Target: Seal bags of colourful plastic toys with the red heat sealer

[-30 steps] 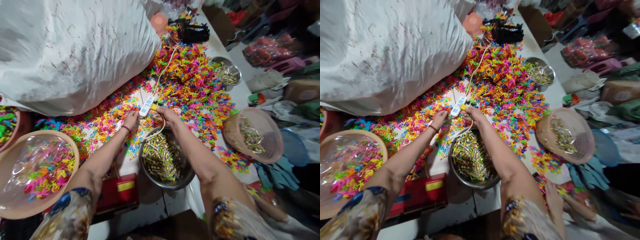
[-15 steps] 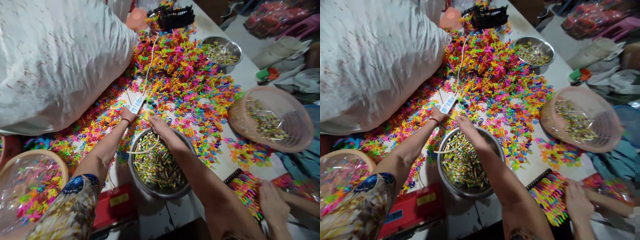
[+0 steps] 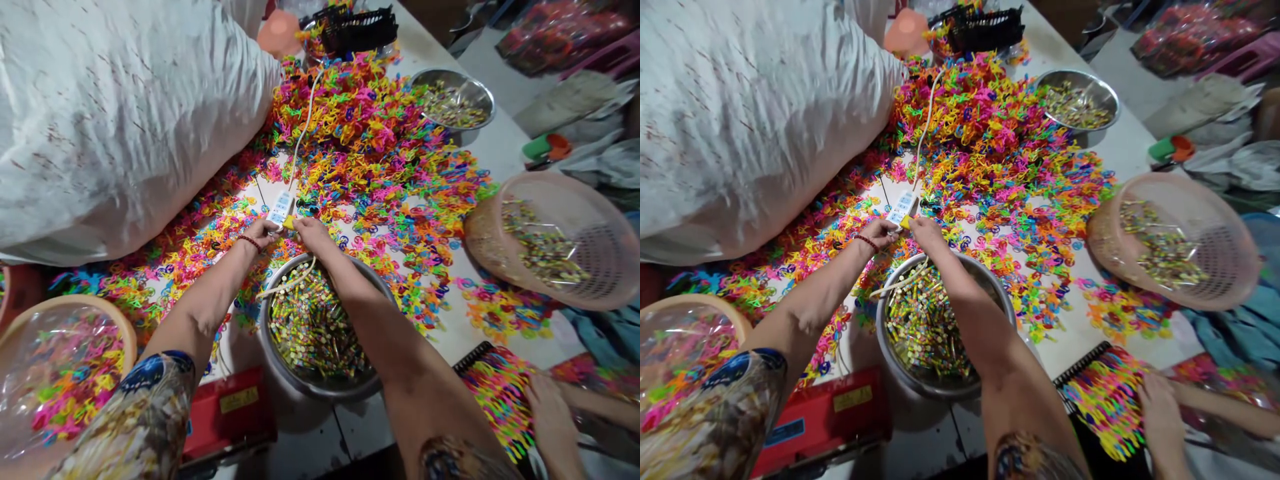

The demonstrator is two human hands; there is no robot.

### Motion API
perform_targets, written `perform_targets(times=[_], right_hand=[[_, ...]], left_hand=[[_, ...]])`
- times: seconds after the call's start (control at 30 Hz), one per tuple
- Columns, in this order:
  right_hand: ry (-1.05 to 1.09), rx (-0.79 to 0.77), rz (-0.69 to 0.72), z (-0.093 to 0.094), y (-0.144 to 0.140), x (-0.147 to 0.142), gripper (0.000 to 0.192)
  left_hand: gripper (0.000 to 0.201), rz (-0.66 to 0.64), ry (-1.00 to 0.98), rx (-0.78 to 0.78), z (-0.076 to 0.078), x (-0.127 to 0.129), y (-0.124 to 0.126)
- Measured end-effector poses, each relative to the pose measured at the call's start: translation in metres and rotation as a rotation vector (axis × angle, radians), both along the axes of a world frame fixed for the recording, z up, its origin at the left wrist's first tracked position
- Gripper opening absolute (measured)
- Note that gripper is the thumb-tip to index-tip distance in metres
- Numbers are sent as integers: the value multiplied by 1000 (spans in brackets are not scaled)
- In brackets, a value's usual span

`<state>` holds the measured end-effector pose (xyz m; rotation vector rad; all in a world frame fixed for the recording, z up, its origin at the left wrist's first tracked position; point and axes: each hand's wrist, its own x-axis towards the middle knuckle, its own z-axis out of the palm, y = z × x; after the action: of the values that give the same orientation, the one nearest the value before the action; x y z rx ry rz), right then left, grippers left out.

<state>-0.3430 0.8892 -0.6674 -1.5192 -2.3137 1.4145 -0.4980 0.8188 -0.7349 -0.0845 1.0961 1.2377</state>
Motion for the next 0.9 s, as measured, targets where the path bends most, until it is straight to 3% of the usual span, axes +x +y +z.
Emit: perform_targets(times=[0.13, 0.33, 0.6, 0.9], right_hand=[[-117, 94, 35, 5, 4, -9, 34], [-225, 105, 85, 10, 10, -19, 37], [-201, 15, 91, 15, 8, -15, 34], [-90, -123, 81, 31, 0, -14, 28]], left_hand=[[38, 38, -57, -63, 1, 1, 7], [40, 23, -117, -132, 8, 6, 5], [34, 168, -117, 13, 20, 10, -17], [50, 94, 69, 84, 32, 7, -38]])
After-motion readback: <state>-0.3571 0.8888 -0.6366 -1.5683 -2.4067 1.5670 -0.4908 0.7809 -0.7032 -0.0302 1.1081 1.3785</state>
